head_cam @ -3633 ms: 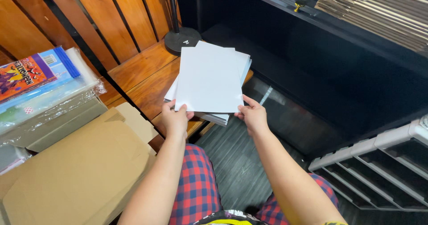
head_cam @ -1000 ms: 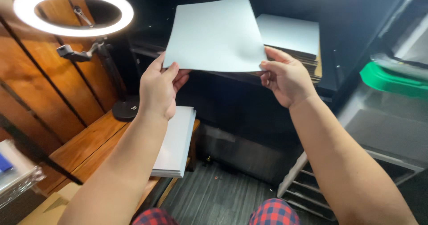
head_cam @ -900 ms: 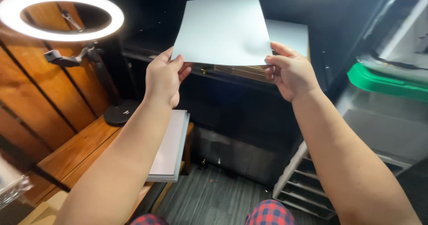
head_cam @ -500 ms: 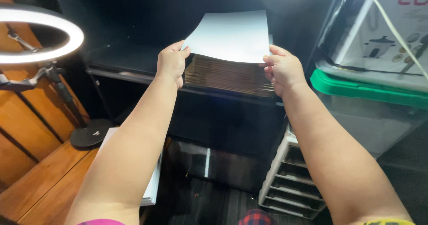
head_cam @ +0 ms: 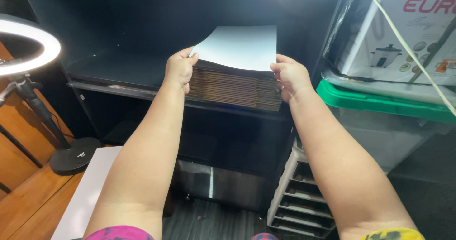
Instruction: The person sits on the floor and repeatedly picks up stacks of white paper from a wooden bench, then places them onto a larger stack on a black shelf. The person handles the paper by hand throughout the process.
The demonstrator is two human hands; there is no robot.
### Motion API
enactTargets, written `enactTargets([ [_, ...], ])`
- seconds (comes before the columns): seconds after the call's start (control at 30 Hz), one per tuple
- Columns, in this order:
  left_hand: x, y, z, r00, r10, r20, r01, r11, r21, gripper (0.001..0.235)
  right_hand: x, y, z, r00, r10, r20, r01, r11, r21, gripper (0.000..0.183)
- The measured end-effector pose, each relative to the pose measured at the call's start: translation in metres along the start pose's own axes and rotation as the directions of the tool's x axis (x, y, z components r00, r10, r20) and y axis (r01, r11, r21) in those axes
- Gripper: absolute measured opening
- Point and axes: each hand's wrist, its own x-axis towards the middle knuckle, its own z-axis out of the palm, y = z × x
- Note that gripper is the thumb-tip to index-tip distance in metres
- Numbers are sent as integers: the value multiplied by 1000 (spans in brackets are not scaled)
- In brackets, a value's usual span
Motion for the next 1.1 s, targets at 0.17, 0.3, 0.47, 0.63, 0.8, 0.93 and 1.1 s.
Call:
enactTargets([
  [0.17,6,-7,5,999,37,-16,-37,999,9,38,2,2,2,1000,0,-16,0,1000,9,50],
  [0.3,15,-15,5,999,25,-22,-24,999,40,36,16,10,1,1000,3,-8,-3,1000,-5,49],
  [0.47,34,-32,5,999,33,-29,-30,995,91,35,15,10,1,1000,11,-6,-11,1000,-9,48],
  [0.63,23,-32,5,999,9,-32,-7,997,74,36,16,13,0,1000,18,-17,-18,1000,-11,47],
  [0.8,33,-44,4,999,18,-28,-16,999,45,37,24,19,-2,1000,14,-15,-14,1000,12,45],
  [0.93,23,-39,7,999,35,-39,-30,994,102,37,27,20,-4,1000,-25,11,25,997,-75,45],
  [1.1,22,-45,11,995,53,-81,-39,984,172,36,32,23,-6,999,-43,26,46,991,-129,45],
])
